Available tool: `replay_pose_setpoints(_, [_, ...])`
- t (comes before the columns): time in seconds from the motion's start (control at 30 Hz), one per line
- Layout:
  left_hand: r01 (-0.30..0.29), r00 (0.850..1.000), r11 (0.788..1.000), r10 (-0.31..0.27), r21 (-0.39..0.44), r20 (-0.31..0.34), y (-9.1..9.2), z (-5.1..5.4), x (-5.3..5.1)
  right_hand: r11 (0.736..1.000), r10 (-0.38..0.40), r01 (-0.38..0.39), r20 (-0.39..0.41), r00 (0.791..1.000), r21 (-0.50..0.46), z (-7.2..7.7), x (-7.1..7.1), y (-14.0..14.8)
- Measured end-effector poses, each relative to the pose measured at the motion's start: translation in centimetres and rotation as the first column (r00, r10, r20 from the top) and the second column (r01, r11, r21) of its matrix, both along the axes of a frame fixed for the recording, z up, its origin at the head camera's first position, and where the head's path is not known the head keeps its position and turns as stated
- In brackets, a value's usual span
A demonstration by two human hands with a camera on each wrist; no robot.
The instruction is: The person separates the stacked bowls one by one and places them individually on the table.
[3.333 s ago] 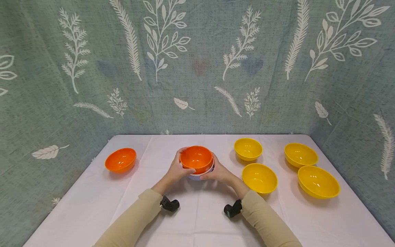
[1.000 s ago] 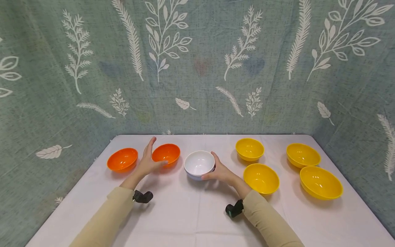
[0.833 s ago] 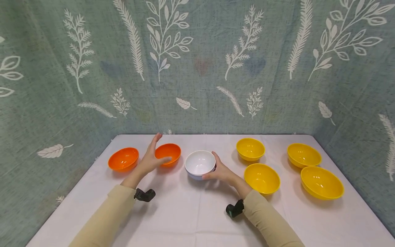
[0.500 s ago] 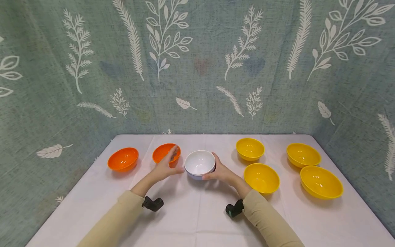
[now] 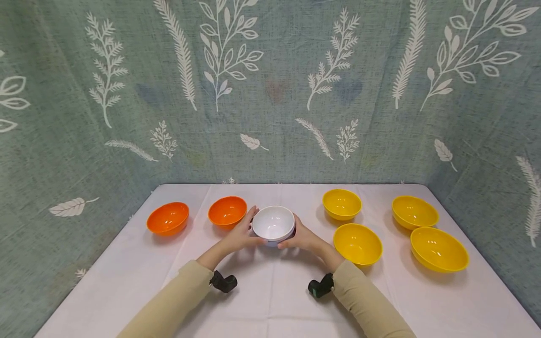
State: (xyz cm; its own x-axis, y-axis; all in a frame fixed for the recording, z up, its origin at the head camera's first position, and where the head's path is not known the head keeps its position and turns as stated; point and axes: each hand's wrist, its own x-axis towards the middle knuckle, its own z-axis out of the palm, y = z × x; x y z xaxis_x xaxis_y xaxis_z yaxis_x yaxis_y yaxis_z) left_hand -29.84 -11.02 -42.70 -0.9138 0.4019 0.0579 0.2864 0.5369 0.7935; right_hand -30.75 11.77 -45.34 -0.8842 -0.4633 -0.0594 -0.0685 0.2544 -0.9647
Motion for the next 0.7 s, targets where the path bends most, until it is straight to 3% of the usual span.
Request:
replay_pose_setpoints(0.43, [0.008,0.999,1.0,-0.009,0.031,0.031,0.5,-0.8,-1.0,1.0,-0.004,0.004,0.0,1.0,0.003,-0.3,0.0,0.2])
replay_pose_setpoints(0.7, [-0.016,1.0,0.999,0.016,0.04,0.013,0.6,-1.5,-1.3,1.0,0.01,-0.01,-0.016,1.0,-0.01,-0.4,-0.1,0.1])
